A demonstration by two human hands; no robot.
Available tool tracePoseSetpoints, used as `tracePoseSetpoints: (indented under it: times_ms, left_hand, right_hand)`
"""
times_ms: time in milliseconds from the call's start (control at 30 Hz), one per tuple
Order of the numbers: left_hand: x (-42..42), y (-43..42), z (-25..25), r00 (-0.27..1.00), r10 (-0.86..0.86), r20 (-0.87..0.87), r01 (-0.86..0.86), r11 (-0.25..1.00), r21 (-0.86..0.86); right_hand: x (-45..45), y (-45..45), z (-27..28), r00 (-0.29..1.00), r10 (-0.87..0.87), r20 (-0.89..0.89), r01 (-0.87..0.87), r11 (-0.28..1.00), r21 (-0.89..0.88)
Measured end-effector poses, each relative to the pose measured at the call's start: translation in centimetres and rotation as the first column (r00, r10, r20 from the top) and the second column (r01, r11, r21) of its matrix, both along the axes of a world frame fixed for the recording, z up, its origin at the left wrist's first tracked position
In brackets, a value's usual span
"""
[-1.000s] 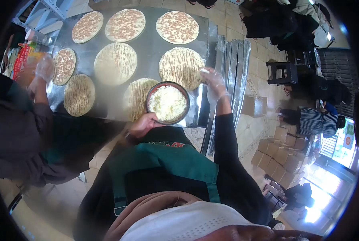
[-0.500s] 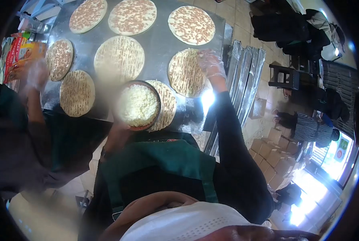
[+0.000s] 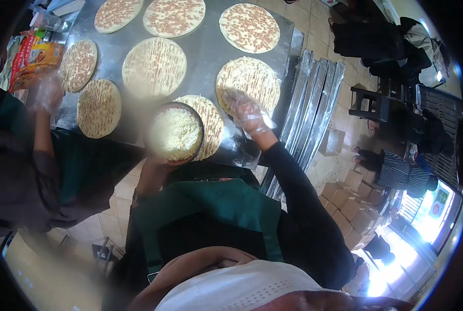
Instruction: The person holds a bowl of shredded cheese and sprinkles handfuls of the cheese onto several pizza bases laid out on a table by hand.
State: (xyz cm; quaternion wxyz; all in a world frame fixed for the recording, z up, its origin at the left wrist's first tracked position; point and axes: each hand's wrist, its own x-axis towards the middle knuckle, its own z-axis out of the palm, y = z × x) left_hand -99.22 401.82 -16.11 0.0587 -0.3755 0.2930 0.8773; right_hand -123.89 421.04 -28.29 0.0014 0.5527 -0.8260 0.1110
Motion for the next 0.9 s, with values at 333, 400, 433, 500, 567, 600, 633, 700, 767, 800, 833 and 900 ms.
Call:
tracePoseSetpoints:
  times_ms: [333, 400, 433, 500, 567, 600, 633, 700, 767, 800, 833, 900]
  left_hand:
    - [-2.4, 2.7, -3.6, 0.986, -0.145, -0.089, 0.149, 0.988, 0.048]
    - [-3.4, 3.8, -3.7, 0.98, -0.178, -0.089, 0.182, 0.982, 0.045]
    - [-3.8, 4.3, -3.8, 0.975, -0.199, -0.102, 0.205, 0.977, 0.051]
    - [-4.5, 5.5, -4.2, 0.968, -0.217, -0.126, 0.23, 0.969, 0.095]
    - [-4.8, 6.3, -4.8, 0.951, -0.26, -0.166, 0.28, 0.953, 0.116]
    - [-4.9, 6.7, -4.9, 0.955, -0.25, -0.158, 0.272, 0.953, 0.135]
    - [-5.0, 7.0, -4.9, 0.959, -0.241, -0.15, 0.263, 0.952, 0.154]
    - [-5.1, 7.6, -5.4, 0.963, -0.25, -0.104, 0.264, 0.952, 0.158]
    - [-5.1, 7.9, -6.1, 0.959, -0.275, -0.069, 0.282, 0.944, 0.169]
    - [-5.1, 7.9, -6.3, 0.958, -0.277, -0.07, 0.286, 0.939, 0.193]
    - [-5.0, 7.8, -6.6, 0.956, -0.282, -0.077, 0.292, 0.934, 0.204]
    - [-4.7, 7.7, -7.4, 0.95, -0.297, -0.095, 0.311, 0.925, 0.217]
  right_hand:
    - [0.2, 4.3, 10.1, 0.817, -0.365, 0.446, 0.482, 0.857, -0.182]
    - [2.3, 2.8, 12.0, 0.71, -0.202, 0.675, 0.44, 0.875, -0.201]
    - [3.5, 1.6, 14.5, 0.736, -0.255, 0.627, 0.318, 0.948, 0.012]
    - [5.4, 0.1, 14.4, 0.903, -0.068, 0.424, 0.067, 0.998, 0.016]
    - [6.3, 0.0, 12.4, 0.974, -0.009, 0.228, -0.021, 0.992, 0.128]
    - [6.6, 0.0, 12.5, 0.974, -0.031, 0.225, -0.01, 0.983, 0.181]
    - [6.8, 0.1, 12.6, 0.974, -0.052, 0.221, -0.001, 0.972, 0.234]
    - [6.5, 0.6, 11.2, 0.923, -0.126, 0.363, -0.005, 0.941, 0.34]
    - [6.0, 1.7, 10.1, 0.872, -0.16, 0.462, 0.018, 0.955, 0.295]
    - [5.5, 2.1, 10.3, 0.857, -0.141, 0.497, 0.047, 0.979, 0.196]
    - [5.1, 2.4, 10.5, 0.841, -0.115, 0.529, 0.076, 0.993, 0.094]
    - [3.4, 1.9, 13.3, 0.52, -0.312, 0.795, 0.243, 0.947, 0.213]
